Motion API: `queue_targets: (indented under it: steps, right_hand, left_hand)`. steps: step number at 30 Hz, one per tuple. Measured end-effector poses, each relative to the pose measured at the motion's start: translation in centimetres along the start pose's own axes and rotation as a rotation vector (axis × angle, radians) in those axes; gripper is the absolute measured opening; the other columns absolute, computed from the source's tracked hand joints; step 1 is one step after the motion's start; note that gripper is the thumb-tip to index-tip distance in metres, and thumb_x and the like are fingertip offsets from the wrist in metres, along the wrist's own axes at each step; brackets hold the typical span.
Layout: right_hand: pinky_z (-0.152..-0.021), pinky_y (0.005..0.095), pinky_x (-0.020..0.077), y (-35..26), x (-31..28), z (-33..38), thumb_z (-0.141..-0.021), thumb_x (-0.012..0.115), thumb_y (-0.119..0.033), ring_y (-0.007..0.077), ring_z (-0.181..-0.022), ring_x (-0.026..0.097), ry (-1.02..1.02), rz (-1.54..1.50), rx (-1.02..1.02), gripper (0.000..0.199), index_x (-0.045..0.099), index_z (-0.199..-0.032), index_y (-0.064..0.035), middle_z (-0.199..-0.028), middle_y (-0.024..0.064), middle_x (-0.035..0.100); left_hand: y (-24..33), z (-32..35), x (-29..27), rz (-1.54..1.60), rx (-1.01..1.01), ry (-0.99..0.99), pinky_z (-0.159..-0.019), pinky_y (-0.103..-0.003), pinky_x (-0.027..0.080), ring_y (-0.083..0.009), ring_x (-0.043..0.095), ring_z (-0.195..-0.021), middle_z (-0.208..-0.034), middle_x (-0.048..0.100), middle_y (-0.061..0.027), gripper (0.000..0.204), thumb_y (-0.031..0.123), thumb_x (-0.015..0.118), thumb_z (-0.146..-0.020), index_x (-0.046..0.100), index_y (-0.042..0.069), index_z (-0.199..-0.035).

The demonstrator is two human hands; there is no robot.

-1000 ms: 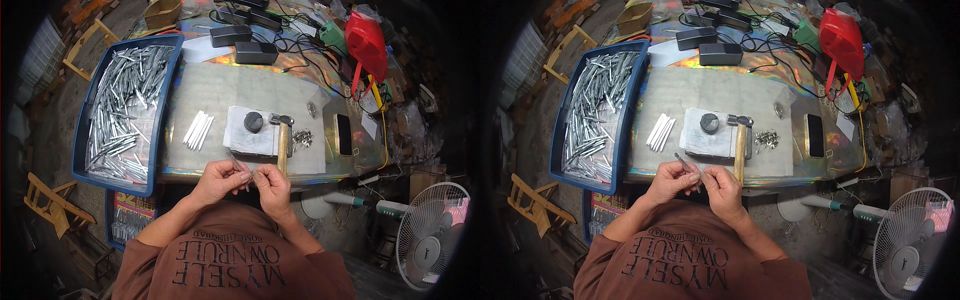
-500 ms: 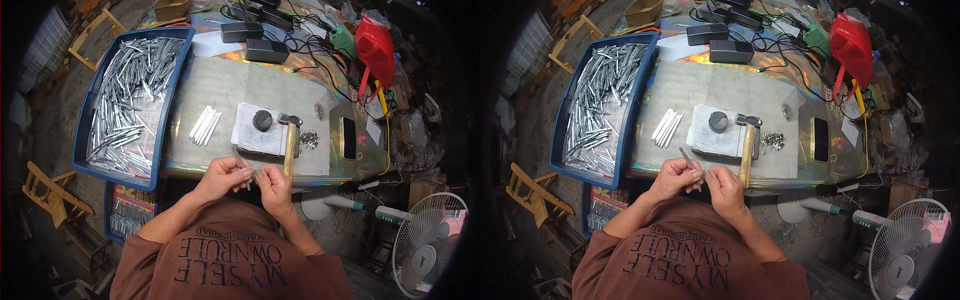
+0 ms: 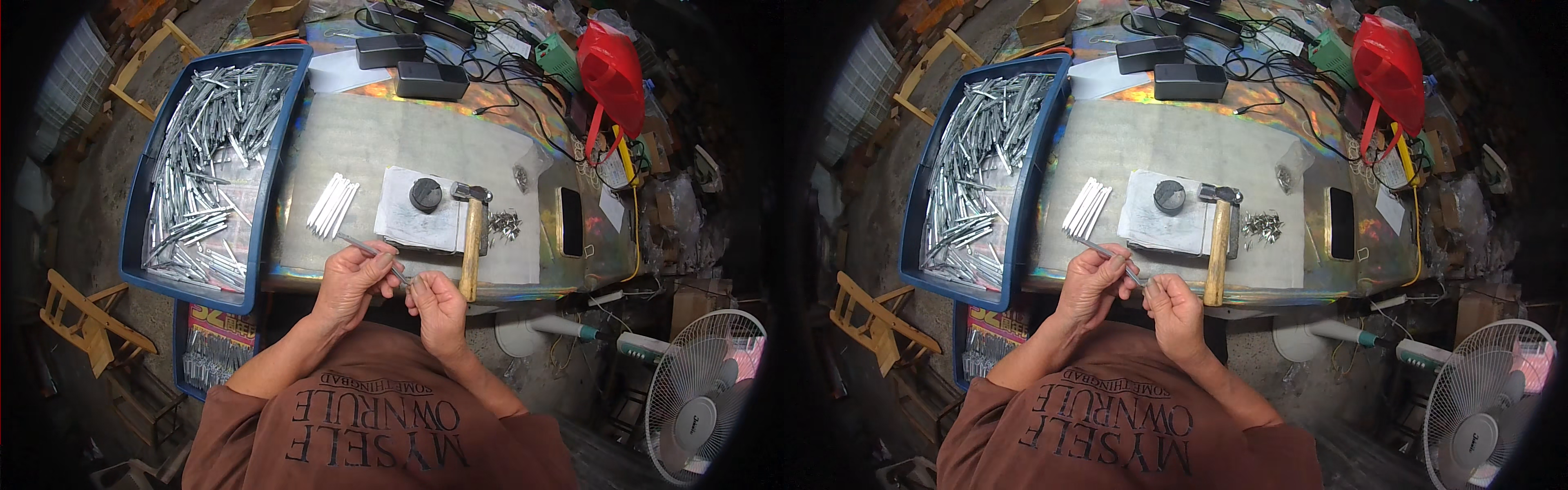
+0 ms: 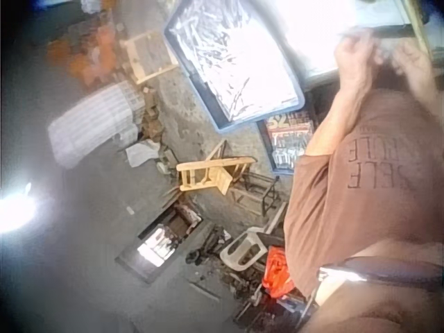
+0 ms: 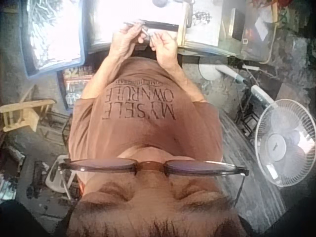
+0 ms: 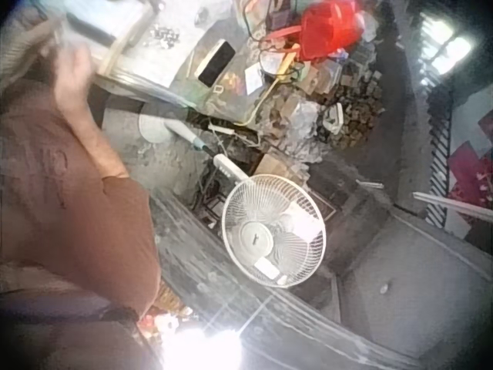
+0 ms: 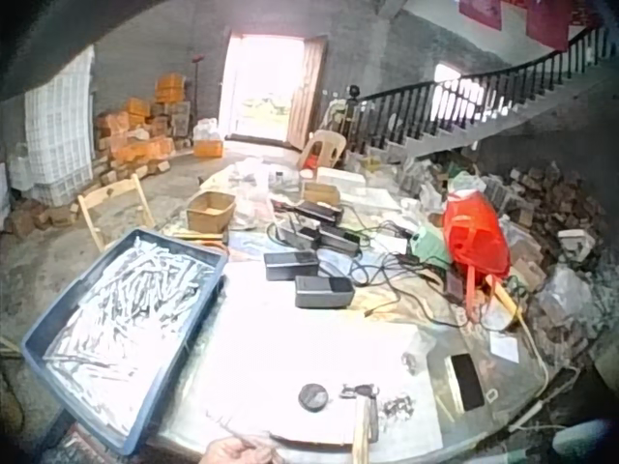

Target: The person assembles small metal pins and metal plates by hand, using a hammer to join them on an anvil.

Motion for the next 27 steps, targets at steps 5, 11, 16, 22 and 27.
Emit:
queue_targets:
  steps: [5, 11, 16, 22, 27]
  right_hand:
    - [-0.051, 0.017, 0.0352, 0.0, 0.0, 0.0, -0.086, 0.044, -0.014, 0.0037, -0.057, 0.039, 0.009, 0.007, 0.003, 0.015, 0.049, -0.081, -0.0012, -0.065, -0.0007, 0.046]
    - [-0.051, 0.0169, 0.0344, 0.2, 0.2, 0.0, -0.086, 0.044, -0.014, 0.0041, -0.056, 0.039, 0.026, -0.094, -0.013, 0.014, 0.048, -0.081, -0.0012, -0.064, -0.0005, 0.045]
    - [-0.049, 0.017, 0.0333, 0.7, 0.6, -0.1, -0.086, 0.044, -0.012, 0.0055, -0.054, 0.038, 0.015, -0.412, 0.029, 0.013, 0.046, -0.078, -0.0016, -0.063, 0.0008, 0.044]
    - [-0.048, 0.0174, 0.0321, 0.7, 1.3, -0.2, -0.086, 0.043, -0.01, 0.0063, -0.053, 0.037, -0.014, -0.596, 0.101, 0.013, 0.045, -0.077, -0.0008, -0.062, 0.0023, 0.045]
    - [-0.048, 0.0176, 0.0322, 0.8, 1.3, -0.3, -0.086, 0.044, -0.011, 0.0063, -0.053, 0.037, -0.002, -0.581, 0.108, 0.013, 0.046, -0.078, -0.0008, -0.062, 0.0022, 0.046]
  left_hand:
    - [-0.1, 0.0, -0.1, -0.011, 0.004, 0.003, -0.048, -0.02, 0.045, -0.012, 0.055, -0.058, -0.076, 0.057, -0.0095, 0.016, 0.012, 0.056, -0.078, 0.053, 0.001, -0.09]
    - [0.0, 0.4, 0.3, 0.011, 0.083, -0.002, -0.052, -0.019, 0.046, -0.0118, 0.055, -0.061, -0.077, 0.058, -0.0104, 0.016, 0.009, 0.056, -0.078, 0.054, -0.002, -0.09]
    - [0.6, 1.2, 0.5, -0.092, 0.232, 0.022, -0.055, -0.02, 0.047, -0.0126, 0.056, -0.063, -0.081, 0.059, -0.0115, 0.016, 0.003, 0.056, -0.076, 0.055, -0.003, -0.091]
    - [2.3, 2.2, 1.8, -0.437, 0.497, -0.016, -0.058, -0.02, 0.047, -0.0109, 0.056, -0.066, -0.081, 0.059, -0.0105, 0.016, -0.003, 0.054, -0.076, 0.055, -0.004, -0.092]
    - [1.6, 1.6, 1.4, -0.19, 0.302, 0.041, -0.058, -0.019, 0.046, -0.0103, 0.055, -0.066, -0.08, 0.059, -0.0091, 0.014, -0.001, 0.054, -0.077, 0.056, -0.004, -0.091]
Point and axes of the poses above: each hand's wrist, its own z-axis away from the middle knuckle, its own x-axis out of the palm, y = z × x, the point moved 7 cm from there along -z, towards the middle knuckle
